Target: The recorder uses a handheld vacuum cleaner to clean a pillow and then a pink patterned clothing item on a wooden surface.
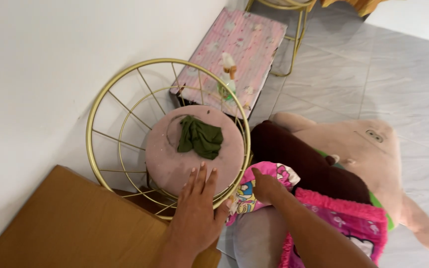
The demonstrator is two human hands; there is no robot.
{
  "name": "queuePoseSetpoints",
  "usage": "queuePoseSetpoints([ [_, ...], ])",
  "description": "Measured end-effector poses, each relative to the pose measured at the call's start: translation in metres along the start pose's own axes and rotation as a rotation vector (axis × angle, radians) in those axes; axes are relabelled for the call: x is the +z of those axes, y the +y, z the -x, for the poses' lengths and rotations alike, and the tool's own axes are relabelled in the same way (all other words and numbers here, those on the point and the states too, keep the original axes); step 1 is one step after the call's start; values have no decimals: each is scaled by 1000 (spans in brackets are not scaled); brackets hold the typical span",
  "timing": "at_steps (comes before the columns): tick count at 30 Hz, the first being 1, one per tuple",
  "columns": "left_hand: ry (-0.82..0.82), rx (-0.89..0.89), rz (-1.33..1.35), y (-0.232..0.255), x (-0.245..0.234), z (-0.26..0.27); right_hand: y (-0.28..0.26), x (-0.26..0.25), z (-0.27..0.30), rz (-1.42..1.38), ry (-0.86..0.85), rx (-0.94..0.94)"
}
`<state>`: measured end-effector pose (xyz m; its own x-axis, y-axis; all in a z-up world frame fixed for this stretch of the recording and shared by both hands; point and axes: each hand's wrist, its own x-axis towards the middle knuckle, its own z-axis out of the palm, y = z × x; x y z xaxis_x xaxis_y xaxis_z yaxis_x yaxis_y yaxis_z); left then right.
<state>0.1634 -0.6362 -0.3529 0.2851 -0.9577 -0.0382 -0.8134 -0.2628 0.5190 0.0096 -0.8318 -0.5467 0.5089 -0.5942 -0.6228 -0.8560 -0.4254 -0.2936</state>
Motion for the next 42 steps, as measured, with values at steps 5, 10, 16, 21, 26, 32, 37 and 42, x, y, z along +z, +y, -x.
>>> queuePoseSetpoints([
  [5,126,75,13,1,8,6,-4,21,-31,-72,34,-17],
  [10,37,36,74,1,1,5,31,46,-32,-76,73,77],
  [16,-1,22,99,-16,22,4,39,-31,82,-150,598,181],
  [21,-31,-535,390,7,71,-9,15,-103,180,-243,959,47],
  [26,-477,-1244,1512,117,5,-37,-47,-138,260,-567,898,-95],
  [32,-169,-727,1616,131,-3,-49,-73,-169,329,-446,707,-441],
  [37,38,-512,1359,166,-106,-36,-101,-238,366,-558,391,-89],
  [42,-4,-193,1233,186,-168,-13,-117,-254,335,-193,879,-577],
])
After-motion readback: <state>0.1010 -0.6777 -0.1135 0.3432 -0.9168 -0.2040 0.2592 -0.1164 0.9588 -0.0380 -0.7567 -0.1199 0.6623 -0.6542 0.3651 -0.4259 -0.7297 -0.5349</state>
